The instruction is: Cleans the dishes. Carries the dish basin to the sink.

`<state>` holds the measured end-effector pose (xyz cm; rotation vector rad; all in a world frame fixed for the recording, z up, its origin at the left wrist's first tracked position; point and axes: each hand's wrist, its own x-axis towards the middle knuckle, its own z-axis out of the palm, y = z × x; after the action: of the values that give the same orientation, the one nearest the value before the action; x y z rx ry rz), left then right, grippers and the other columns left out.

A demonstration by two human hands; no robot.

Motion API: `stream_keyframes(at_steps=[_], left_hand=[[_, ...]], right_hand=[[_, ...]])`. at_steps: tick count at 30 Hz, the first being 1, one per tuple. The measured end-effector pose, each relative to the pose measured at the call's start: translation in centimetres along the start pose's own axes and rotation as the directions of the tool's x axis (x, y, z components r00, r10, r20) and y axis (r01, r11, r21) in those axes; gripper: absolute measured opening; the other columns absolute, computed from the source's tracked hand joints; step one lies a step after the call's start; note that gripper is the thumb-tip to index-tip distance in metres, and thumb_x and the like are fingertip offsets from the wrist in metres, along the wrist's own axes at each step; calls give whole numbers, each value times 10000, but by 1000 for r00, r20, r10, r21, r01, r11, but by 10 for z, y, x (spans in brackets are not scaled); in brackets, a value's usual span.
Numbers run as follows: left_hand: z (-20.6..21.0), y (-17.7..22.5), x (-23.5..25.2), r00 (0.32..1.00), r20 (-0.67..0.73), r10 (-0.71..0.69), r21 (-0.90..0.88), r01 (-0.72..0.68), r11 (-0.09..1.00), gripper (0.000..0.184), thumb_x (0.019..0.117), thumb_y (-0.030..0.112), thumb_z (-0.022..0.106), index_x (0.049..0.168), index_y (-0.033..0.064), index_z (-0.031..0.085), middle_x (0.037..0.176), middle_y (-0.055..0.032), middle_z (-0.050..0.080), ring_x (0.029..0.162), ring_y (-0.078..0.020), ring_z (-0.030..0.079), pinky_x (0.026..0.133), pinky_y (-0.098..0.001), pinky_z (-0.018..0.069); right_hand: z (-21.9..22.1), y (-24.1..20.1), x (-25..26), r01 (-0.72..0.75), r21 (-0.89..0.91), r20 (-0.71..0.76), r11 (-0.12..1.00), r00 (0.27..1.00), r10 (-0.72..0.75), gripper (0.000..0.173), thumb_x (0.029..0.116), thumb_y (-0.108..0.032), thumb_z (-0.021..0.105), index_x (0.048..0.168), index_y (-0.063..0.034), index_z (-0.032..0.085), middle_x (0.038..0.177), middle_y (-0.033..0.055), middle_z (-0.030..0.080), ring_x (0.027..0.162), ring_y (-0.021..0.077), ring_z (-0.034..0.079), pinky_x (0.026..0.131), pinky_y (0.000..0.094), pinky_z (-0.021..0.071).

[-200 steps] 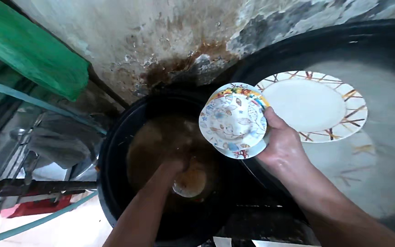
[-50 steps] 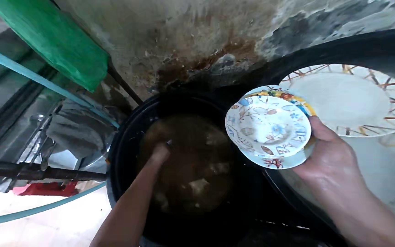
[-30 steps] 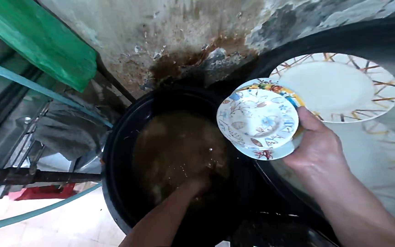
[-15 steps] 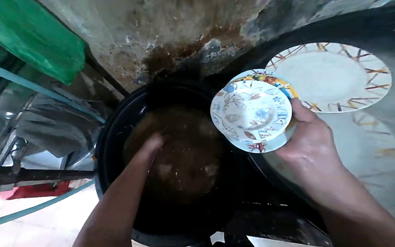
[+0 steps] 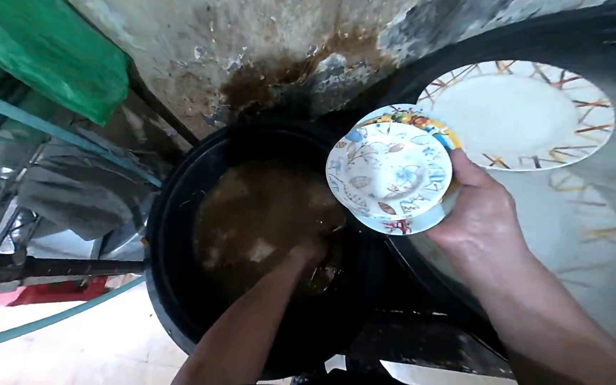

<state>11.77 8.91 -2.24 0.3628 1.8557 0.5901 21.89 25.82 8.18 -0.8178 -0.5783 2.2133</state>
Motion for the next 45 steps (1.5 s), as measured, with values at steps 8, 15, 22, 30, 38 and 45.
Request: stream_keyframes(at_steps=[8, 15, 22, 30, 38, 45], left_hand=[[-48, 3, -48, 999, 51, 5, -271, 9, 962, 262, 1032, 155, 588, 1284, 85, 602, 993, -31, 643, 798, -92, 590, 727, -277, 520], [-85, 3, -59, 921, -390, 3, 211, 87, 974, 361, 1084, 199, 500, 1426, 133, 595, 1356, -172, 622, 1209, -316, 619, 1029, -521, 492], [-57, 3, -2, 938, -144, 316, 684, -136, 716, 337, 963, 90, 655, 1296, 136, 691, 1420, -108, 604, 1295, -322, 585, 1072, -545, 492], [-104, -26, -30, 961, -161, 225, 837, 12, 547, 384, 1022, 112, 589, 1390, 211, 636, 1594, -41, 441, 1397, -343, 492, 1071, -568, 479], [-151, 1, -143, 896, -357, 264, 839, 184, 513, 172, 985, 146, 671, 1114, 171, 784, 1217, -75, 722, 1138, -315, 678, 962, -587, 535], [-160, -27, -148, 838, -531, -127, 121, 224, 967, 235, 1080, 230, 539, 1138, 54, 684, 833, -74, 624, 635, -142, 523, 617, -327, 471]], right_hand=[[0, -1, 0, 0, -16, -35, 1000, 999, -1, 337, 1094, -328, 414, 1323, -138, 573, 1169, 78, 697, 1096, 221, 690, 929, 482, 588], [0, 0, -1, -1, -14, -2, 1000, 1000, 1, 375, 1098, -343, 406, 1383, -138, 539, 1221, 80, 684, 1137, 229, 677, 961, 493, 576], [-2, 3, -1, 5, -65, -4, 998, 1000, -6, 369, 1094, -334, 424, 1381, -139, 547, 1228, 80, 686, 1135, 231, 679, 955, 495, 581], [-1, -1, -1, 5, -40, 12, 999, 1000, -4, 364, 1098, -330, 416, 1377, -134, 541, 1193, 83, 694, 1097, 225, 693, 929, 479, 593], [-2, 0, 1, -14, -53, 4, 999, 1000, 14, 353, 1092, -327, 430, 1370, -142, 545, 1163, 77, 702, 1066, 214, 702, 909, 469, 600], [-1, 1, -1, -17, -60, -24, 998, 1000, 15, 354, 1085, -336, 445, 1369, -149, 543, 1188, 73, 689, 1093, 217, 690, 924, 477, 591]])
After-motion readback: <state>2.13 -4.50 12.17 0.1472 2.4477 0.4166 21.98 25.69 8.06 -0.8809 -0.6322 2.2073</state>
